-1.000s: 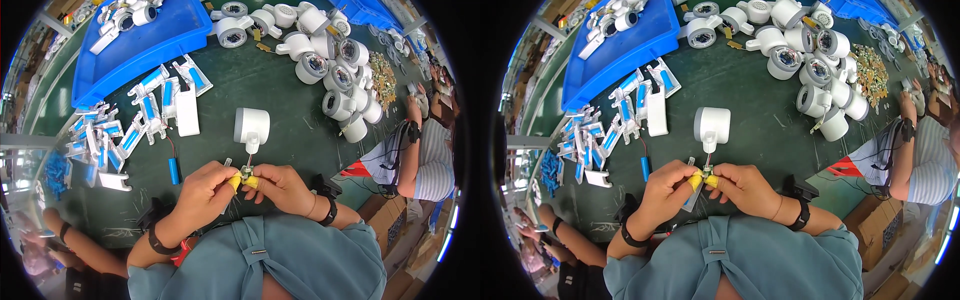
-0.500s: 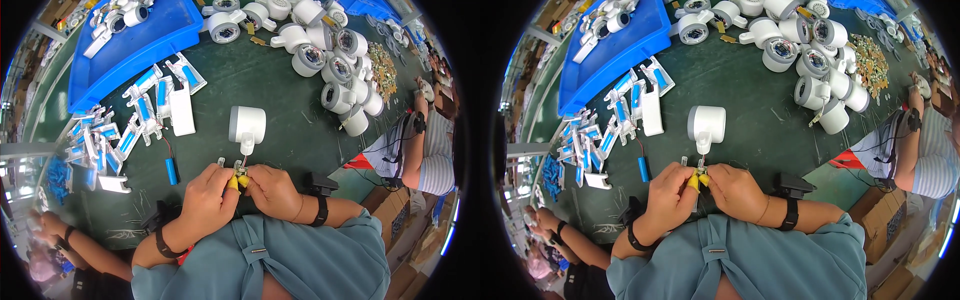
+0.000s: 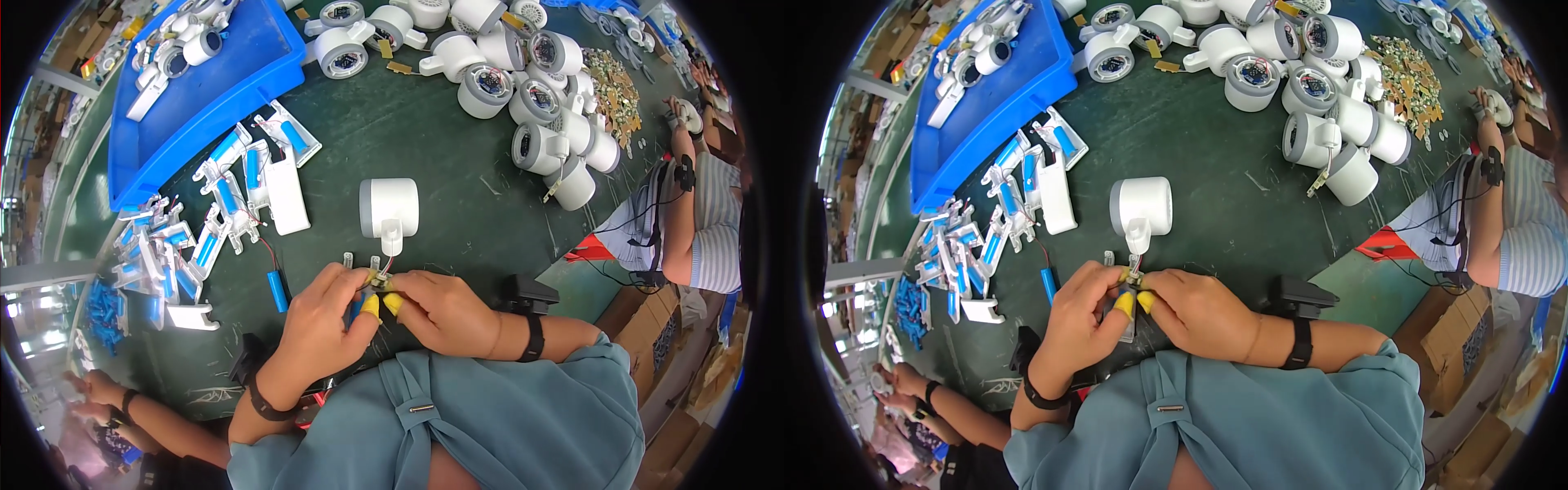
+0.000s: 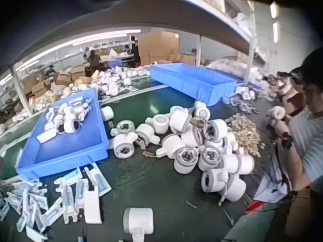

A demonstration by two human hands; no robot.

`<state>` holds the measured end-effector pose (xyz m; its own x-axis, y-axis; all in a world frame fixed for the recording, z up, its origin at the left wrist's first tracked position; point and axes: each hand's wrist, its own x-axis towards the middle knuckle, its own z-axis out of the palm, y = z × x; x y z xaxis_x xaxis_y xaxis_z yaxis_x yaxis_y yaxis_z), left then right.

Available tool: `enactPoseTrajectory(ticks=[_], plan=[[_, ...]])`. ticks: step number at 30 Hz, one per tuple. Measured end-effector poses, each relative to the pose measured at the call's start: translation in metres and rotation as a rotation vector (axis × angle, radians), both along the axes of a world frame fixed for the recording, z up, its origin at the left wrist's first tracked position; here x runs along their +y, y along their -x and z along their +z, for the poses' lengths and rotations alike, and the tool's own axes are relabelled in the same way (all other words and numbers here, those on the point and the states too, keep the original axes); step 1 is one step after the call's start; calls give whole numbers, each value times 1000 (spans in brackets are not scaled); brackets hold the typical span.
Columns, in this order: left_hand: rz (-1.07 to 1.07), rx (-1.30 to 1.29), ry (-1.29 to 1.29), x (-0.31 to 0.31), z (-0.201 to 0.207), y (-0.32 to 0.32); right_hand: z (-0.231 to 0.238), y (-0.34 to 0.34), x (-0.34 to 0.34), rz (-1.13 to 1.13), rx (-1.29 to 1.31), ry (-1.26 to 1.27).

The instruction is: Assembling plastic electronic housings by connecting internal wiring harnesses and snapping internal components together.

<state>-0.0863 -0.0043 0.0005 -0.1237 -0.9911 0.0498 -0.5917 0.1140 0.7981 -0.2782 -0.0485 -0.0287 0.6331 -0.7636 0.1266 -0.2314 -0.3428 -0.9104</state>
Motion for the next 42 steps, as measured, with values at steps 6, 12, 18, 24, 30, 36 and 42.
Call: enactPoseTrajectory(ticks=[6,12,18,24,30,36,42], plan=[[84,-228,98,6,-11,-2,32,23,-24,-154,91,139],[121,-260,195,6,-13,4,35,3,-60,-64,186,342],[60,-381,343,10,-21,4,14,-5,-56,-80,126,241],[-58,-401,349,15,-15,11,-2,9,-38,-129,72,292],[-56,-411,337,14,-16,12,-3,10,-35,-138,85,268],[-47,-420,332,14,-16,13,-5,11,-35,-123,72,287],[-46,-319,277,8,-5,4,2,12,-34,-176,2,256]])
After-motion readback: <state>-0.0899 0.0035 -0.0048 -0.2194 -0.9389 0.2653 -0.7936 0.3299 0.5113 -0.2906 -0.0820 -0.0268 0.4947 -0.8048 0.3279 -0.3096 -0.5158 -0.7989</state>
